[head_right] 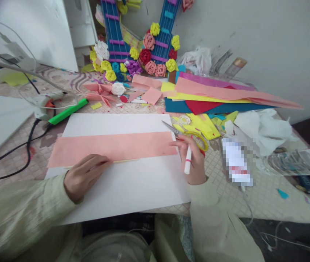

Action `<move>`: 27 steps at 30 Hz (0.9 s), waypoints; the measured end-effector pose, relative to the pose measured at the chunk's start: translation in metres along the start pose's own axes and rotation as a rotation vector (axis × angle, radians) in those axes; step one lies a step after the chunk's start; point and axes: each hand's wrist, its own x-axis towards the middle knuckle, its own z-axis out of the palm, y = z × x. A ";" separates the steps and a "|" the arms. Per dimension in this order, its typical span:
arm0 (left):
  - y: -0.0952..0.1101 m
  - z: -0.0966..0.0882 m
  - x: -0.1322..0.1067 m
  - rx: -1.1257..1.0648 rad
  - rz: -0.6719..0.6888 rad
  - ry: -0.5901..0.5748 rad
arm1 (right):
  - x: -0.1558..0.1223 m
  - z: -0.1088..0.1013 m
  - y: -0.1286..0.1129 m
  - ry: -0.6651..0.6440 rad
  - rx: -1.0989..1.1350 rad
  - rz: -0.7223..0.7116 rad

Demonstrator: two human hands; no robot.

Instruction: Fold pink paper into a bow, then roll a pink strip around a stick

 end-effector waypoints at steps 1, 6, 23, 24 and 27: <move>0.000 0.000 0.000 -0.003 -0.004 0.001 | 0.001 0.001 -0.003 0.057 0.008 0.013; 0.000 0.000 0.001 -0.011 0.015 -0.004 | 0.009 0.006 -0.013 0.079 0.212 0.076; 0.000 -0.002 0.001 -0.009 0.009 -0.015 | 0.028 0.016 -0.038 0.051 0.349 -0.012; 0.000 -0.002 0.000 -0.009 0.007 -0.013 | 0.028 0.016 -0.038 0.046 0.362 -0.014; 0.000 -0.001 0.000 -0.004 0.007 -0.014 | 0.028 0.015 -0.036 0.045 0.404 -0.018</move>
